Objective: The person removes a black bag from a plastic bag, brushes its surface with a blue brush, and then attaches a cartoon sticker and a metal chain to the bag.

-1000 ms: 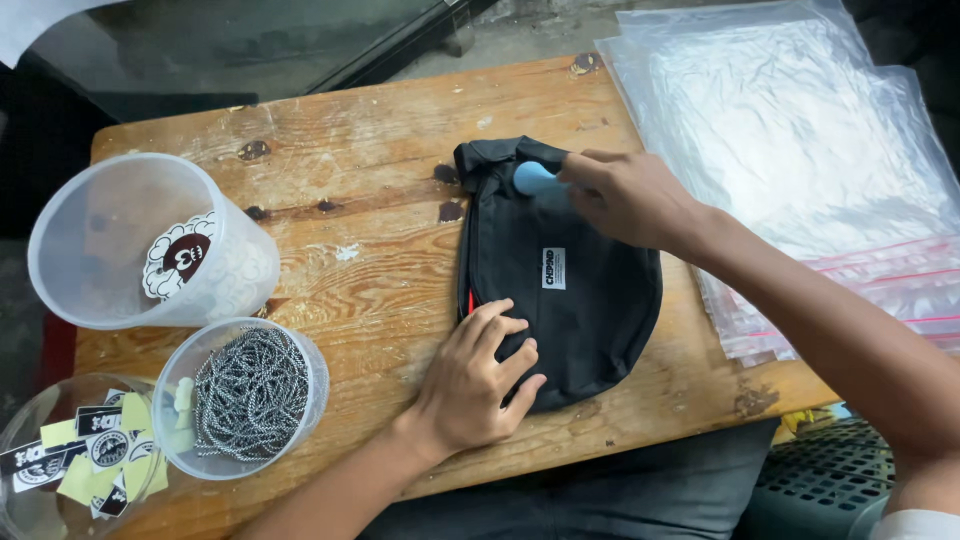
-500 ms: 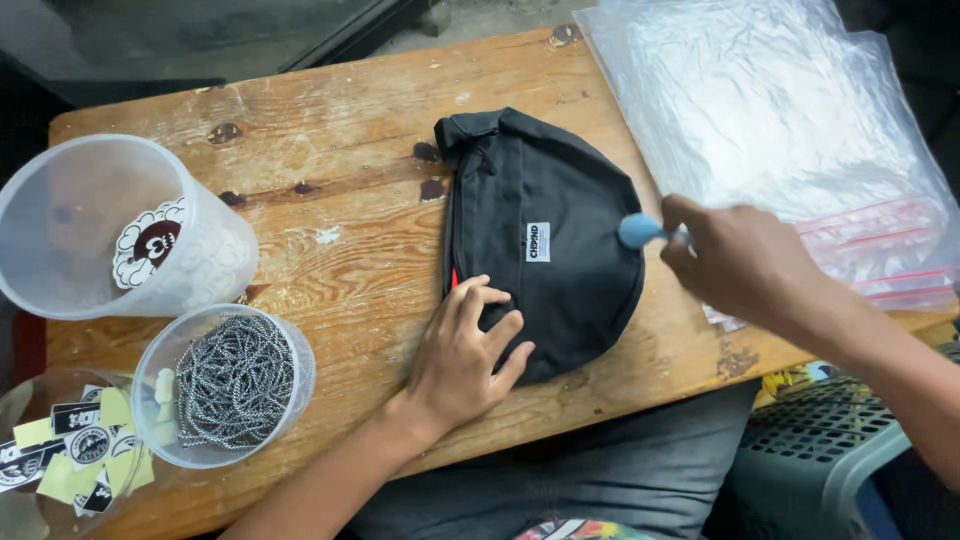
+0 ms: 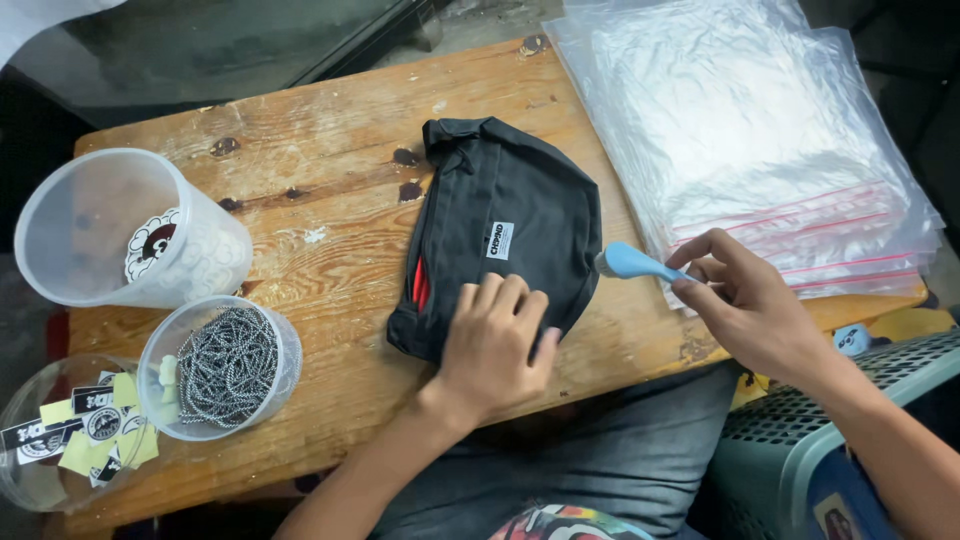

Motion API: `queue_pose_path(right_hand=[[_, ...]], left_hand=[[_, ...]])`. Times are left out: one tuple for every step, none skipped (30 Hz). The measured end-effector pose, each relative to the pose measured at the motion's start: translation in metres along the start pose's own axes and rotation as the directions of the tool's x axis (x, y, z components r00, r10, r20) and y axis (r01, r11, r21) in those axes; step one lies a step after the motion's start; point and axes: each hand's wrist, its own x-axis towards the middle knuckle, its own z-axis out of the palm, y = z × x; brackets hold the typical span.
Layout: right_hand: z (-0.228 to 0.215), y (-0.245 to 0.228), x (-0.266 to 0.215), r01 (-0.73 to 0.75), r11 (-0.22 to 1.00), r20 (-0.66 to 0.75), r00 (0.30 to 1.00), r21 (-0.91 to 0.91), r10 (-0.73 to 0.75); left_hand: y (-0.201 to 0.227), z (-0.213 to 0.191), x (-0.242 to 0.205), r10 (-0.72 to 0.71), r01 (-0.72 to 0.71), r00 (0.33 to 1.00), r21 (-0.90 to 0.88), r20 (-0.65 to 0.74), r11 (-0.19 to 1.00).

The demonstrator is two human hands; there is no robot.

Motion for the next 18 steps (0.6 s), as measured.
queue_pose_path(right_hand=[[0.002, 0.002, -0.001, 0.000, 1.000, 0.002, 1.000, 0.003, 0.000], [0.004, 0.004, -0.002, 0.007, 1.000, -0.019, 1.000, 0.021, -0.007], [0.005, 0.006, -0.002, 0.015, 0.999, -0.040, 0.999, 0.037, -0.013], [0.006, 0.009, -0.004, 0.015, 0.999, -0.038, 0.999, 0.038, -0.014], [0.007, 0.013, -0.005, 0.037, 0.998, -0.040, 0.999, 0.051, -0.035], [0.008, 0.016, -0.007, 0.058, 0.996, -0.041, 0.998, 0.064, -0.056], [0.012, 0.022, -0.008, 0.060, 0.996, -0.039, 0.998, 0.071, -0.057], [0.016, 0.028, -0.009, 0.116, 0.992, -0.066, 0.991, 0.047, -0.113], [0.020, 0.034, -0.009, 0.173, 0.985, -0.092, 0.981, 0.022, -0.170], [0.029, 0.045, -0.009, 0.177, 0.984, -0.089, 0.981, 0.029, -0.174], [0.038, 0.056, -0.008, 0.192, 0.981, -0.154, 0.969, -0.023, -0.193], [0.047, 0.066, -0.007, 0.203, 0.976, -0.218, 0.952, -0.076, -0.215], [0.058, 0.072, -0.008, 0.206, 0.976, -0.216, 0.952, -0.073, -0.218], [0.070, 0.078, -0.009, 0.229, 0.970, -0.234, 0.942, -0.081, -0.242], [0.081, 0.083, -0.010, 0.250, 0.964, -0.250, 0.931, -0.091, -0.265], [0.087, 0.082, -0.012, 0.252, 0.964, -0.249, 0.931, -0.089, -0.267], [0.093, 0.081, -0.015, 0.294, 0.953, -0.203, 0.931, -0.075, -0.303], [0.099, 0.080, -0.019, 0.334, 0.941, -0.157, 0.927, -0.058, -0.339]], left_hand=[[0.003, 0.009, -0.001, -0.001, 0.001, 1.000, 0.003, 0.003, 1.000], [0.006, 0.019, -0.001, -0.018, 0.011, 0.996, 0.085, 0.089, 0.996], [0.009, 0.028, -0.002, -0.042, 0.013, 0.984, 0.167, 0.172, 0.986], [0.008, 0.031, -0.003, -0.044, 0.014, 0.984, 0.168, 0.173, 0.986], [0.007, 0.033, -0.004, -0.045, 0.022, 0.989, 0.158, 0.139, 0.987], [0.006, 0.035, -0.005, -0.046, 0.030, 0.993, 0.147, 0.106, 0.989], [0.002, 0.036, -0.005, -0.047, 0.030, 0.993, 0.153, 0.110, 0.988], [-0.002, 0.036, -0.005, -0.094, 0.088, 0.975, 0.036, 0.201, 0.995], [-0.007, 0.035, -0.005, -0.130, 0.158, 0.947, -0.074, 0.294, 0.985], [-0.008, 0.023, 0.001, -0.134, 0.160, 0.946, -0.066, 0.296, 0.985], [-0.009, 0.011, 0.008, -0.197, 0.297, 0.918, -0.267, 0.344, 0.917], [-0.010, -0.001, 0.014, -0.245, 0.424, 0.881, -0.445, 0.404, 0.789], [-0.014, 0.001, 0.014, -0.249, 0.425, 0.881, -0.441, 0.403, 0.791], [-0.017, 0.003, 0.014, -0.278, 0.452, 0.880, -0.498, 0.385, 0.741], [-0.021, 0.006, 0.014, -0.308, 0.473, 0.877, -0.554, 0.368, 0.685], [-0.021, 0.004, 0.016, -0.311, 0.474, 0.877, -0.552, 0.367, 0.686], [-0.020, 0.002, 0.018, -0.318, 0.495, 0.867, -0.583, 0.385, 0.644], [-0.019, 0.001, 0.019, -0.323, 0.515, 0.856, -0.613, 0.403, 0.600]])
